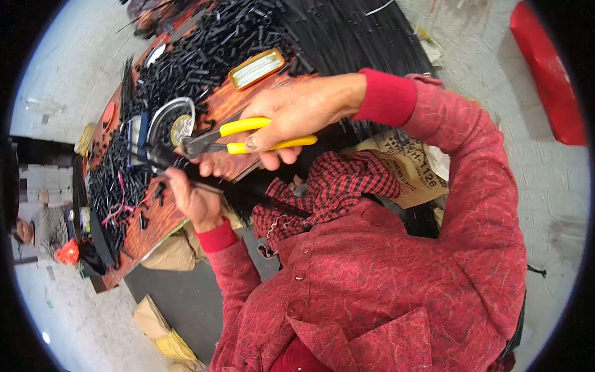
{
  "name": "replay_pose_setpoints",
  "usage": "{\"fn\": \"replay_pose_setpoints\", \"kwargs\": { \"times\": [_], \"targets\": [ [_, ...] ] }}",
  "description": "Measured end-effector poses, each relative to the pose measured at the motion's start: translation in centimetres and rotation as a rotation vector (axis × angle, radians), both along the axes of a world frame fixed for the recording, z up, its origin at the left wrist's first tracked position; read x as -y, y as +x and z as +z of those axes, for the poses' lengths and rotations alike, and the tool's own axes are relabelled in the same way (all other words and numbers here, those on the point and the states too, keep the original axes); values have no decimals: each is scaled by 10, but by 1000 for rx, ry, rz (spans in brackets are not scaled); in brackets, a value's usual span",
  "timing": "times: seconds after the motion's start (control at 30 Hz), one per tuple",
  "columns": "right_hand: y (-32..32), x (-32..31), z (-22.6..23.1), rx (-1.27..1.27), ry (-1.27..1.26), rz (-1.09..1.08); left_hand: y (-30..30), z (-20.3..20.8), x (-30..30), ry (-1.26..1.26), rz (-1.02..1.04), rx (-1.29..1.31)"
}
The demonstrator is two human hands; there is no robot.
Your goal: Assembling electrical cable harnesses by organizing wires and attaching components using handheld tools.
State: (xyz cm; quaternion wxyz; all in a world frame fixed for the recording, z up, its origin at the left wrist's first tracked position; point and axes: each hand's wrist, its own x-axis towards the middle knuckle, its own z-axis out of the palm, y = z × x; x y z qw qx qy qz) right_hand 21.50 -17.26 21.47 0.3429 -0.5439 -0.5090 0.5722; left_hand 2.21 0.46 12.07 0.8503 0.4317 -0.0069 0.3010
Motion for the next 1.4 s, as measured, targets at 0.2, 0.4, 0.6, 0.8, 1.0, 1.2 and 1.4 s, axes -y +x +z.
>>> {"fn": "replay_pose_setpoints", "kwargs": {
  "times": [0.2, 0.4, 0.6, 0.8, 1.0, 1.2, 1.4],
  "targets": [
    [9, -6, -37, 37, 173, -151, 1, 3, -6, 13, -54, 3],
    [46, -44, -79, 206, 170, -383, -1, 5, -5, 51, -15, -59],
    [69, -93, -91, 240, 173, -465, -21, -2, -21, 2, 12, -37],
    [38, -167, -96, 616, 412, -328, -34, -6, -41, -36, 66, -40],
    [7, -250, -98, 1171, 695, -107, -44, -7, -39, -101, 174, -53],
    [7, -288, -121, 1366, 683, 18, -50, -15, -44, -168, 195, -46],
    [-2, -304, -125, 1414, 626, 35, -55, -20, -59, -213, 203, -50]
  ]
}}
